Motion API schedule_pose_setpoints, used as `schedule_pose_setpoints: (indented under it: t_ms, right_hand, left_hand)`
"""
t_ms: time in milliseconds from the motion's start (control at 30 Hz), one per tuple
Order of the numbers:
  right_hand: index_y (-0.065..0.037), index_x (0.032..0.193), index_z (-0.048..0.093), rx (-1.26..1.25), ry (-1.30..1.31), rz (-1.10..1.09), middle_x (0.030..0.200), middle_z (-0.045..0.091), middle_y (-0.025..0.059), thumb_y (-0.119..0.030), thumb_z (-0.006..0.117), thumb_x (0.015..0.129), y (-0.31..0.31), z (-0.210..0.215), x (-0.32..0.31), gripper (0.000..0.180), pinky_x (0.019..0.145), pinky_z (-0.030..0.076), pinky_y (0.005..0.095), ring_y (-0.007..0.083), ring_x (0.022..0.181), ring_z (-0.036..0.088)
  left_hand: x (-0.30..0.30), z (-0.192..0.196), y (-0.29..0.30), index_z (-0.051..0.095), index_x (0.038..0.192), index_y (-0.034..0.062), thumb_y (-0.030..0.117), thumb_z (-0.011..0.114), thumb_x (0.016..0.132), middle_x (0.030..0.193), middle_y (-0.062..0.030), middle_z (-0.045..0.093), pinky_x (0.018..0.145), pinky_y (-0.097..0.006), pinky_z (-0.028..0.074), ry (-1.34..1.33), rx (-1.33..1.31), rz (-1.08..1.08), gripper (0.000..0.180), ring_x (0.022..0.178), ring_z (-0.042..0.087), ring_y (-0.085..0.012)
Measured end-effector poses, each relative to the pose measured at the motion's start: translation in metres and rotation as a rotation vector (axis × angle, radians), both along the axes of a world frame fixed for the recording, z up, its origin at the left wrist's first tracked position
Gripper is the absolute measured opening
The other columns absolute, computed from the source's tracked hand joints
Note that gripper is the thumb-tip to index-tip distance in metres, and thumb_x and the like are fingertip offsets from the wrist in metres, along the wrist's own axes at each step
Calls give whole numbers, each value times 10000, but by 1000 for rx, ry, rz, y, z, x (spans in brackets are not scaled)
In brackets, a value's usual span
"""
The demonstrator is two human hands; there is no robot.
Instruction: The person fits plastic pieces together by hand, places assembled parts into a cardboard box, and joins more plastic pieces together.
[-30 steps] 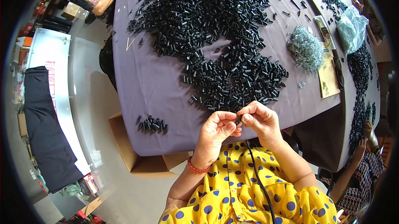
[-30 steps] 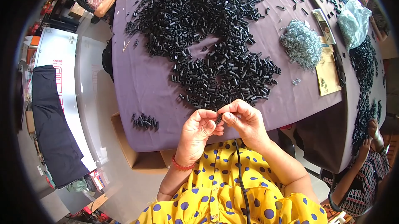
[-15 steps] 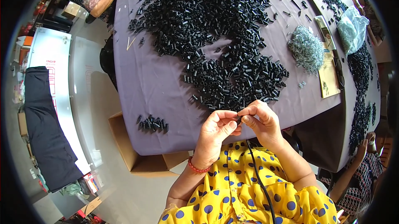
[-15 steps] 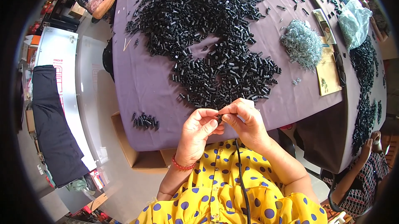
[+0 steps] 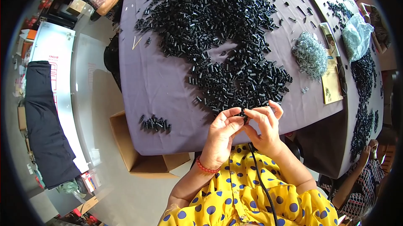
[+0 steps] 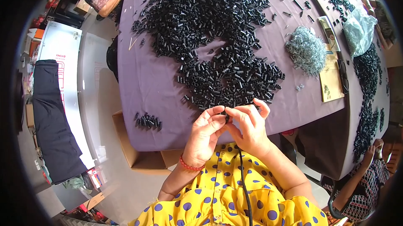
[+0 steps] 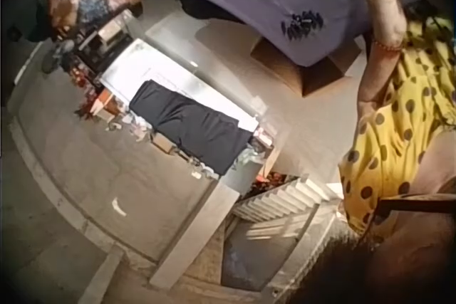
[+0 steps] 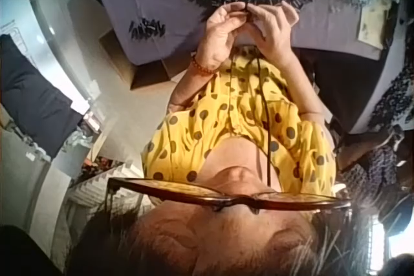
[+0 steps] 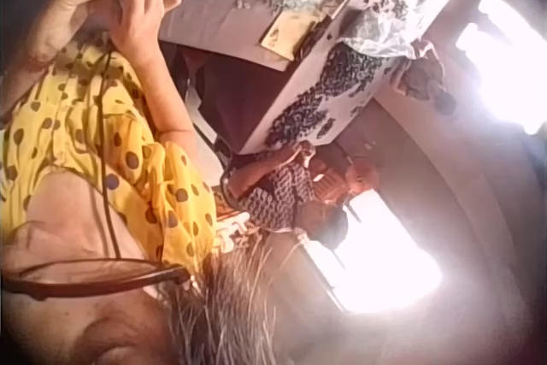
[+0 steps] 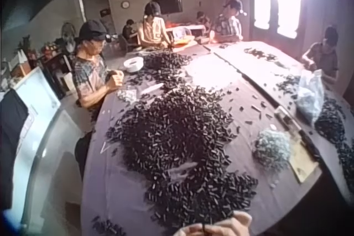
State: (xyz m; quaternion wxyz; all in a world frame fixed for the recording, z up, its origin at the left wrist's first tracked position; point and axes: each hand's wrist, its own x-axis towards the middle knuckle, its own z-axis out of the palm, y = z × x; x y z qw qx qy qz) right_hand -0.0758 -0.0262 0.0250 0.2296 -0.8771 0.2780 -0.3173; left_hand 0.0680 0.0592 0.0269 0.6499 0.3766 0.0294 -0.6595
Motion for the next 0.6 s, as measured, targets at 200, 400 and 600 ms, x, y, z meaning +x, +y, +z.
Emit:
schedule_pose_setpoints:
  t_ms: [200, 400, 600]
  right_hand:
    - [-98, 1221, 638, -77, 1, -22, 988, 654, 2, -97, 770, 739, 0, -6, 0, 500, 1086, 288, 499, 167, 886, 643]
    - [-95, 1176, 665, -42, -25, -41, 966, 658, 4, -87, 764, 732, 1, -3, 3, 455, 1077, 306, 491, 171, 865, 646]
    - [-89, 1175, 661, -10, 19, 18, 986, 661, 9, -83, 760, 728, -3, 2, 1, 458, 1088, 286, 497, 171, 892, 643]
  left_hand:
    - [-4, -1, -1, 531, 1275, 12, 9, 614, 971, 1109, -87, 680, 998, -290, 508, -1, 11, 12, 315, 1038, 657, -147]
    - [-2, -1, -4, 532, 1271, -7, 4, 616, 968, 1130, -98, 672, 999, -280, 507, -41, 10, -1, 315, 1048, 652, -144]
    - [5, -4, -6, 539, 1277, -10, 5, 619, 966, 1115, -80, 668, 1004, -282, 505, -63, -12, -69, 321, 1061, 641, -136]
